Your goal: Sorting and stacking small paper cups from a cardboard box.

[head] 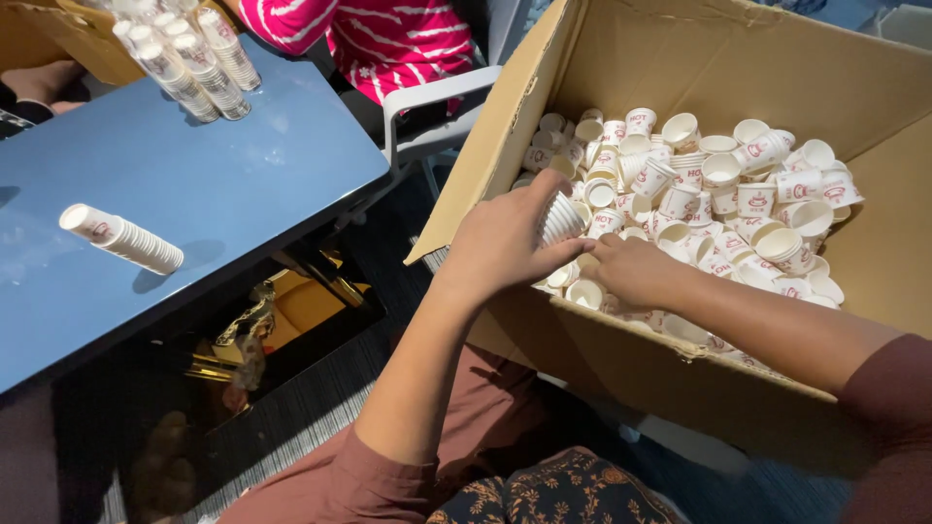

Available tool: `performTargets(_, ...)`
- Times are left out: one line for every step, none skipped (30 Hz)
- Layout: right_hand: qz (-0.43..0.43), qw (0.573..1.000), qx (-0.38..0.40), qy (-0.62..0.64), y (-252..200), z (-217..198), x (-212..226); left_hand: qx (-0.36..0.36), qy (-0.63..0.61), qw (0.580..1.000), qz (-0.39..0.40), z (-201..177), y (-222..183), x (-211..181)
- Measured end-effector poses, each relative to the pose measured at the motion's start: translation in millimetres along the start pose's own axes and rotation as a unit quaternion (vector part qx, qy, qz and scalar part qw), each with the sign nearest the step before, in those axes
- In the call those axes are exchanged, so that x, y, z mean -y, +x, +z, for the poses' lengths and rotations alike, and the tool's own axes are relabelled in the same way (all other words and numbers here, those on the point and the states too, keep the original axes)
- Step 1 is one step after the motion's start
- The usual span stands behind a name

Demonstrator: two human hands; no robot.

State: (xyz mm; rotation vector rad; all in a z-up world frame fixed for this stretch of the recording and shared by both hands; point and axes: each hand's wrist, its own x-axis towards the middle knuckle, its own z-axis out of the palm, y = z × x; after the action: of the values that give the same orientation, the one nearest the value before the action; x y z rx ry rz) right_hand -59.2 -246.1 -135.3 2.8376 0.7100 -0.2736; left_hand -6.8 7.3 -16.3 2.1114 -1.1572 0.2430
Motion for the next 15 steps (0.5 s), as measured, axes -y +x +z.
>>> performTargets(-0.001,1.000,-0.003,-0.002,2,-4,0,-0.002,0.003,1.000,0.001,-1,1,0)
performTargets(-0.005,1.000,-0.002,-0.005,4,-7,-1,0.005,0.003,1.000,-0.008,-2,2,1)
performTargets(-0.010,1.000,0.003,-0.006,3,-8,1,0.014,0.001,1.000,-0.019,-1,0,0)
performTargets(-0.011,1.000,0.003,-0.006,6,-11,1,0.014,0.001,1.000,-0.020,0,1,3)
performTargets(-0.015,1.000,-0.005,0.004,5,-11,4,0.008,-0.006,1.000,-0.015,3,0,4)
performTargets(-0.020,1.000,-0.014,0.014,5,-11,6,0.002,-0.012,1.000,-0.010,6,-2,6)
performTargets(-0.021,1.000,-0.009,0.017,7,-6,4,0.004,-0.016,1.000,-0.014,6,-1,7)
performTargets(-0.037,0.999,-0.024,0.021,9,0,2,0.003,-0.010,1.000,-0.007,6,-1,7)
performTargets(-0.052,0.998,-0.039,0.025,11,6,1,0.002,-0.004,1.000,0.001,6,0,8)
performTargets(-0.053,0.998,-0.035,0.029,13,7,-1,0.005,-0.008,1.000,-0.002,5,1,7)
performTargets(-0.061,0.997,-0.042,0.023,13,9,-2,0.014,-0.014,1.000,-0.018,3,0,4)
performTargets(-0.069,0.996,-0.049,0.016,13,10,-2,0.022,-0.019,0.999,-0.035,2,-1,1)
performTargets(-0.072,0.996,-0.045,0.021,9,10,1,0.025,-0.023,0.999,-0.040,4,-2,3)
performTargets(-0.060,0.997,-0.042,0.002,6,9,5,0.005,-0.015,1.000,-0.013,6,-4,4)
performTargets(-0.046,0.998,-0.044,-0.023,5,6,5,-0.018,-0.003,1.000,0.018,6,-1,8)
